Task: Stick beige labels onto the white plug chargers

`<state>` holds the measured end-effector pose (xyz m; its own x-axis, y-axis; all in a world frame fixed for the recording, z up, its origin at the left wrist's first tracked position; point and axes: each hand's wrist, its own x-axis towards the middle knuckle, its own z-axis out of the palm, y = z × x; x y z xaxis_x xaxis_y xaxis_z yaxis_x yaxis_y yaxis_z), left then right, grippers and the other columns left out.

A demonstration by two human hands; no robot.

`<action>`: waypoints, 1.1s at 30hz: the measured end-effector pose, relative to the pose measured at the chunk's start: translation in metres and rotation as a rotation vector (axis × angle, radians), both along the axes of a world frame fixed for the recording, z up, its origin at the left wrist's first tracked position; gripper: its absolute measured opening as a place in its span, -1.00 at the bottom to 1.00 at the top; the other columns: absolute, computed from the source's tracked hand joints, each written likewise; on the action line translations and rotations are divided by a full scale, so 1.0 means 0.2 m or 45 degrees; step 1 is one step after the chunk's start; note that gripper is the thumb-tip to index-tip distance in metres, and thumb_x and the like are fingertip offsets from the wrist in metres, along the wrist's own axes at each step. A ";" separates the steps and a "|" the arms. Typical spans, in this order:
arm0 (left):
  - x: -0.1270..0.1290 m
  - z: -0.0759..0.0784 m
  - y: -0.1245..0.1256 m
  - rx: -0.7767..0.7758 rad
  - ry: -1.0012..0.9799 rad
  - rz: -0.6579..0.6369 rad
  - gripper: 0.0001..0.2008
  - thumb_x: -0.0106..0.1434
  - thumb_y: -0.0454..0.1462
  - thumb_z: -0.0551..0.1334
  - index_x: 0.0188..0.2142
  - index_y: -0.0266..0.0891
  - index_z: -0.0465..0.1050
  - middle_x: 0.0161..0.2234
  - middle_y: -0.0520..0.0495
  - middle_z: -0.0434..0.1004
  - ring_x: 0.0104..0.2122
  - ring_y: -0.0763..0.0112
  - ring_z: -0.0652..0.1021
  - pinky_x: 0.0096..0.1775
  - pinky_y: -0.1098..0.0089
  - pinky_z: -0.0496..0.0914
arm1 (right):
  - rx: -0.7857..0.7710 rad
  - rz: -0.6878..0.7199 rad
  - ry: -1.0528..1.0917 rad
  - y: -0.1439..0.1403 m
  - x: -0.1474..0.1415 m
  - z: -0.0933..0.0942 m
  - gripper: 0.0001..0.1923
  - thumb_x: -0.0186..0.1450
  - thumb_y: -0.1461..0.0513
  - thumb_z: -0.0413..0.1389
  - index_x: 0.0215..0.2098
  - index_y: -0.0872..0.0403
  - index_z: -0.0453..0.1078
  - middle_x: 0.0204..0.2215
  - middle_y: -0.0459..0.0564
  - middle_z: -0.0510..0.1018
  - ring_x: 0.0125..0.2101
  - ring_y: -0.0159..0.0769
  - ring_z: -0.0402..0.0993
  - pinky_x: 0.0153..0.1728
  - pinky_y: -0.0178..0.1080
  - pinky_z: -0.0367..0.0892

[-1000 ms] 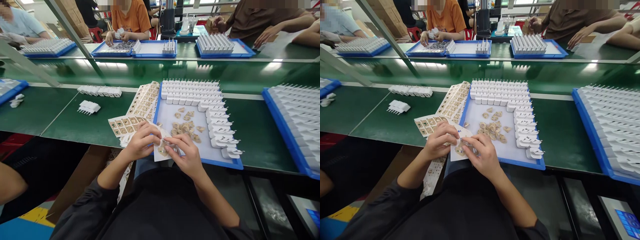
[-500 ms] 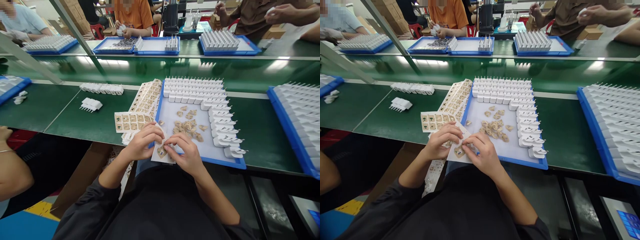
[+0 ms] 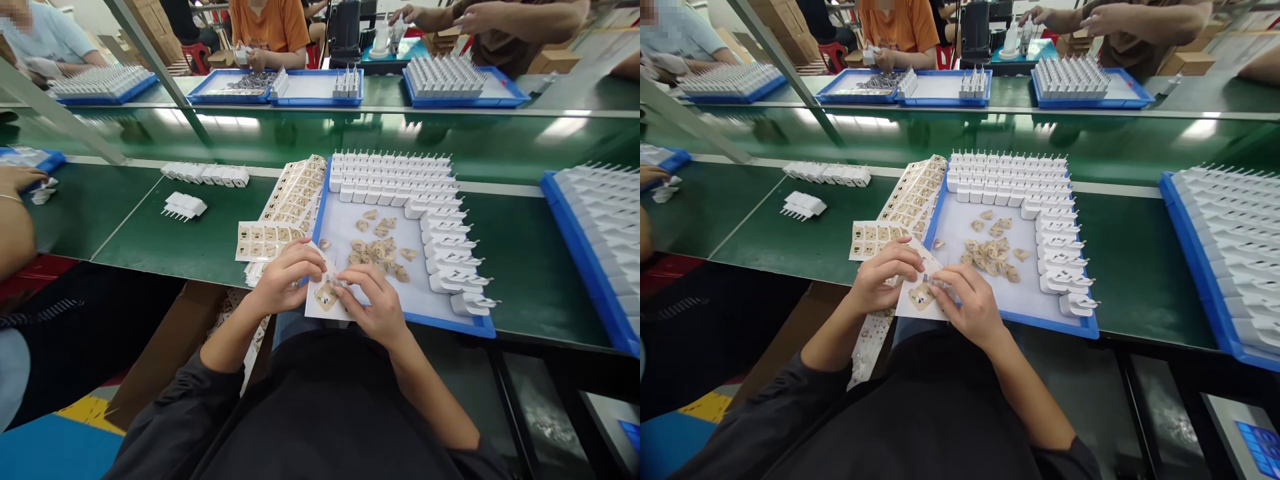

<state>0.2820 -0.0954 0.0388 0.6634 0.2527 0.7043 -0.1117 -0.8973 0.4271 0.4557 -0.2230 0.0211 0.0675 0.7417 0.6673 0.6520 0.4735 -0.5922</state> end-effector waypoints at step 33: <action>0.01 -0.08 0.01 -0.172 -0.185 0.009 -0.87 0.30 -0.35 0.32 -0.36 -0.17 0.40 -0.31 -0.01 0.64 -0.25 0.38 0.64 0.14 -0.02 0.47 | 0.385 -0.085 -0.338 -0.03 -0.02 -0.07 -0.83 0.38 0.35 0.12 -0.08 0.06 0.41 -0.34 0.02 0.61 -0.40 -0.29 0.54 -0.41 -0.25 0.48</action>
